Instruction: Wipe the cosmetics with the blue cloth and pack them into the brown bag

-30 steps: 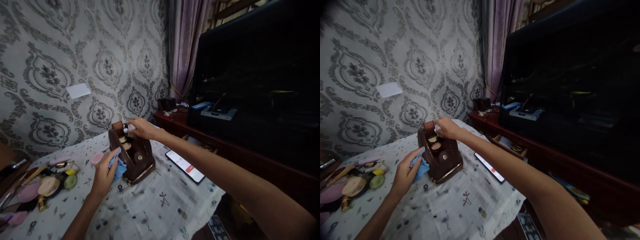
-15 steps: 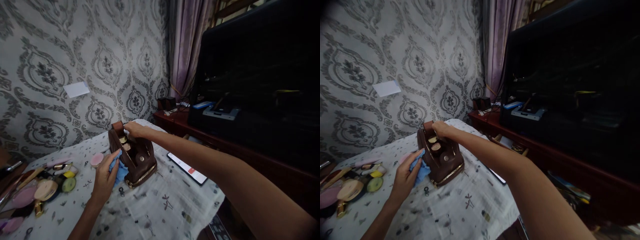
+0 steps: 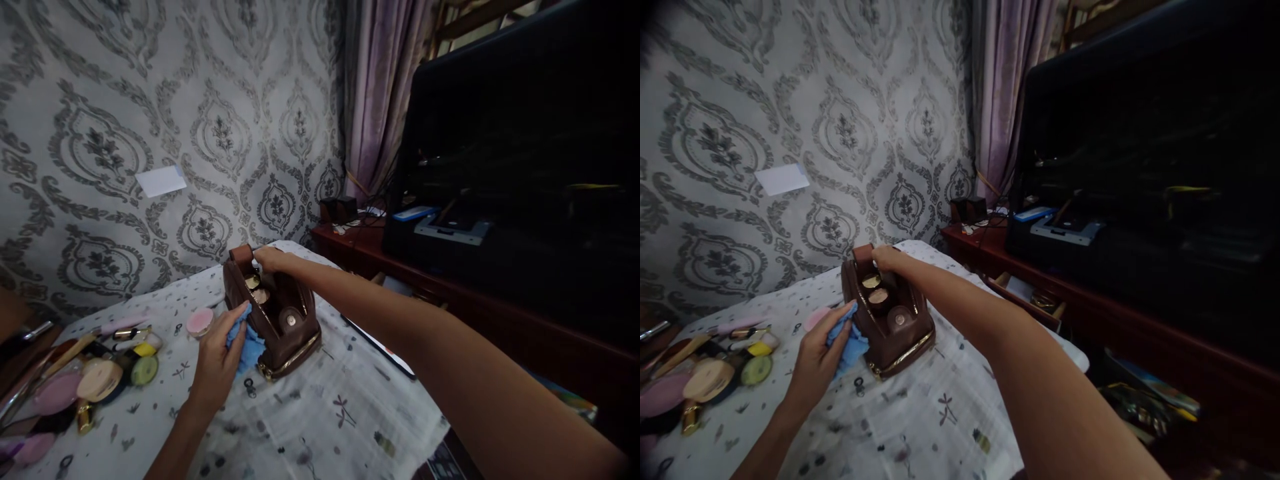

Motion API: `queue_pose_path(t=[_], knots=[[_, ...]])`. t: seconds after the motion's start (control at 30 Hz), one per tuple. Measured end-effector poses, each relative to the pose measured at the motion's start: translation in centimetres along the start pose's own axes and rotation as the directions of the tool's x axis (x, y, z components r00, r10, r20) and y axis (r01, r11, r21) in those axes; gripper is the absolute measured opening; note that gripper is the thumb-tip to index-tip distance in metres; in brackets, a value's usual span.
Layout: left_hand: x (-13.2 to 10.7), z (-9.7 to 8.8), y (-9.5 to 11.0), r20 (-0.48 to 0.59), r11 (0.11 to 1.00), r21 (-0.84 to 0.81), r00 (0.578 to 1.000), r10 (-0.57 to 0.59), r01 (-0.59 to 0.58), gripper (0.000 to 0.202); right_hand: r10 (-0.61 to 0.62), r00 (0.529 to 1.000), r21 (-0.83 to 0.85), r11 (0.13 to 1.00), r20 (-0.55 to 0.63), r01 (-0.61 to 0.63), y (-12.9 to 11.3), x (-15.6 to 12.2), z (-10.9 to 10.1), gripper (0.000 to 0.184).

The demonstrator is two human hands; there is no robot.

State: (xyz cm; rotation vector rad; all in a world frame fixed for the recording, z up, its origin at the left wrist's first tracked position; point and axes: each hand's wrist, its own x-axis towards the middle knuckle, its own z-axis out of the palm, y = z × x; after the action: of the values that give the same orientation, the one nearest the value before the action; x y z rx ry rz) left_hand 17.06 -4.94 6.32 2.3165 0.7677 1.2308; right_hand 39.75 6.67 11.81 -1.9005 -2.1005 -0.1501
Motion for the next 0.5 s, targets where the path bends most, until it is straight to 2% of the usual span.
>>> queue_pose_path(t=[0.07,0.13,0.5], knots=[[0.0,0.0,0.1,0.007,1.0,-0.011,1.0,-0.008,0.008,0.034,-0.039,0.991,-0.068,0.997,0.128,0.048,-0.1,-0.1,-0.1,0.029],[0.0,-0.1,0.2,0.015,1.0,-0.019,1.0,-0.015,0.015,0.035,-0.058,0.979,-0.123,0.989,0.193,0.083,-0.3,-0.3,-0.4,0.02],[0.1,-0.7,0.7,0.062,1.0,0.015,0.998,-0.001,0.0,0.037,-0.117,0.97,-0.268,0.948,0.211,0.173,-1.2,-2.3,-2.3,0.03]])
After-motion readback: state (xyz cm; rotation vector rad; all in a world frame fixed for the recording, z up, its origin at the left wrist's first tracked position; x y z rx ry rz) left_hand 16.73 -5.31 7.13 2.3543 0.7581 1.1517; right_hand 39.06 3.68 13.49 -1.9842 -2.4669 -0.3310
